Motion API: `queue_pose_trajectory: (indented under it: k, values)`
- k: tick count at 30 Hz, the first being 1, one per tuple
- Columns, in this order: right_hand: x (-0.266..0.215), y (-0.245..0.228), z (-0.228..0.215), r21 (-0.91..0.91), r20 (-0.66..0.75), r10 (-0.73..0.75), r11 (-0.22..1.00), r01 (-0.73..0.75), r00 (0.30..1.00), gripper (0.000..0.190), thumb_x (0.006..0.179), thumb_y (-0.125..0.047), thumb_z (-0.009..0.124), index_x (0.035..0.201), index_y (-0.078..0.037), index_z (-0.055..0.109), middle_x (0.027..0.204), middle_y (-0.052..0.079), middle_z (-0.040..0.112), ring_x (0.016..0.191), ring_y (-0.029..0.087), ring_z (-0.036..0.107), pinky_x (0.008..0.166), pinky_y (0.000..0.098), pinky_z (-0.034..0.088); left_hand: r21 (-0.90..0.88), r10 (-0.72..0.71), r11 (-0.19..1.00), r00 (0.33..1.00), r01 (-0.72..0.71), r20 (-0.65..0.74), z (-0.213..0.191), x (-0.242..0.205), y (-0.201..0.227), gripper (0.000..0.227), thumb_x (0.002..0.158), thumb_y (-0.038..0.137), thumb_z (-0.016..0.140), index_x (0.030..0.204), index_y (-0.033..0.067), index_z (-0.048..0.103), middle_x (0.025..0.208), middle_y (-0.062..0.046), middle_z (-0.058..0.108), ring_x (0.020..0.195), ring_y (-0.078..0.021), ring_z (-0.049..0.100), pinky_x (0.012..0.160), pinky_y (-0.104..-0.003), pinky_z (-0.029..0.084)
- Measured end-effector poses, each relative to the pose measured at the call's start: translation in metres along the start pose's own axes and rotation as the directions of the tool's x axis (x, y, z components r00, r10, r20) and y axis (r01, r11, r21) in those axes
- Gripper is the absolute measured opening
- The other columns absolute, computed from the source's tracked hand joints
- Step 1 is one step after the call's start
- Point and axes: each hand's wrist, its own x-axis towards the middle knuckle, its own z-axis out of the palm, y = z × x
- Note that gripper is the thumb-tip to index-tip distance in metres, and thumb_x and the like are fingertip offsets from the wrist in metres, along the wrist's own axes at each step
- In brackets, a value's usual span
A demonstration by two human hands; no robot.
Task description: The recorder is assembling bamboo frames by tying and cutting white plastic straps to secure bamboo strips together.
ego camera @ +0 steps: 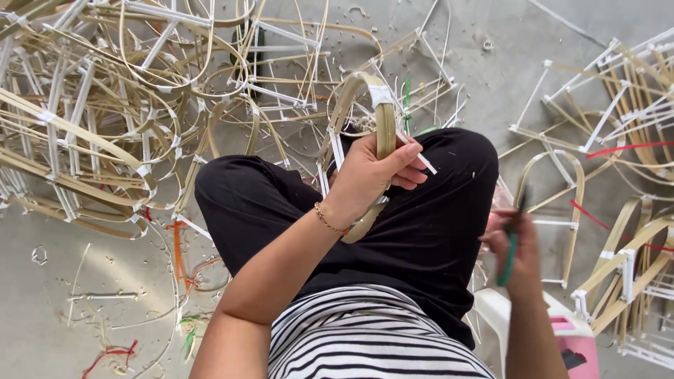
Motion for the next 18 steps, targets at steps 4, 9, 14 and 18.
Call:
queue_pose_trajectory:
  k: [4,9,14,18]
  values:
    - [0.020,-0.071,0.075,-0.182,0.338,-0.107,0.967,0.177,0.935,0.050,0.088,-0.022,0.072,0.133,-0.007,0.057,0.084,-0.001,0.051,0.070,0.008,0.049,0.063,0.0228,0.043,-0.073,0.067,0.995,0.997,-0.069,-0.022,-0.005,-0.002,-0.006,0.022,0.101,0.019,0.067,0.111,-0.0006,0.066,0.094,-0.013,0.075,0.082,-0.0200,0.076,0.072,-0.032,0.065]
    - [0.029,-0.092,0.112,-0.203,0.427,-0.213,0.925,0.322,0.879,0.051,0.089,-0.027,0.076,0.132,-0.006,0.058,0.085,-0.001,0.050,0.073,0.009,0.048,0.068,0.0240,0.045,-0.093,0.143,0.985,0.988,-0.148,-0.062,-0.015,-0.008,0.000,0.023,0.101,0.019,0.067,0.112,-0.0013,0.066,0.095,-0.013,0.075,0.083,-0.0203,0.076,0.074,-0.033,0.065]
    - [0.031,-0.101,0.122,-0.286,0.359,-0.255,0.886,0.366,0.898,0.049,0.090,-0.032,0.075,0.129,-0.006,0.059,0.081,-0.002,0.051,0.069,0.008,0.050,0.065,0.0240,0.045,-0.110,0.171,0.978,0.982,-0.180,-0.080,-0.018,-0.005,-0.002,0.023,0.102,0.018,0.067,0.111,-0.0026,0.066,0.094,-0.012,0.074,0.085,-0.0203,0.076,0.076,-0.032,0.065]
    - [0.031,-0.093,0.124,-0.279,0.321,-0.252,0.896,0.345,0.913,0.045,0.092,-0.030,0.075,0.126,-0.005,0.060,0.078,-0.003,0.051,0.066,0.007,0.049,0.061,0.0233,0.043,-0.133,0.171,0.975,0.984,-0.176,-0.050,-0.016,-0.005,-0.004,0.023,0.103,0.018,0.067,0.113,-0.0034,0.067,0.094,-0.013,0.073,0.086,-0.0191,0.075,0.077,-0.033,0.065]
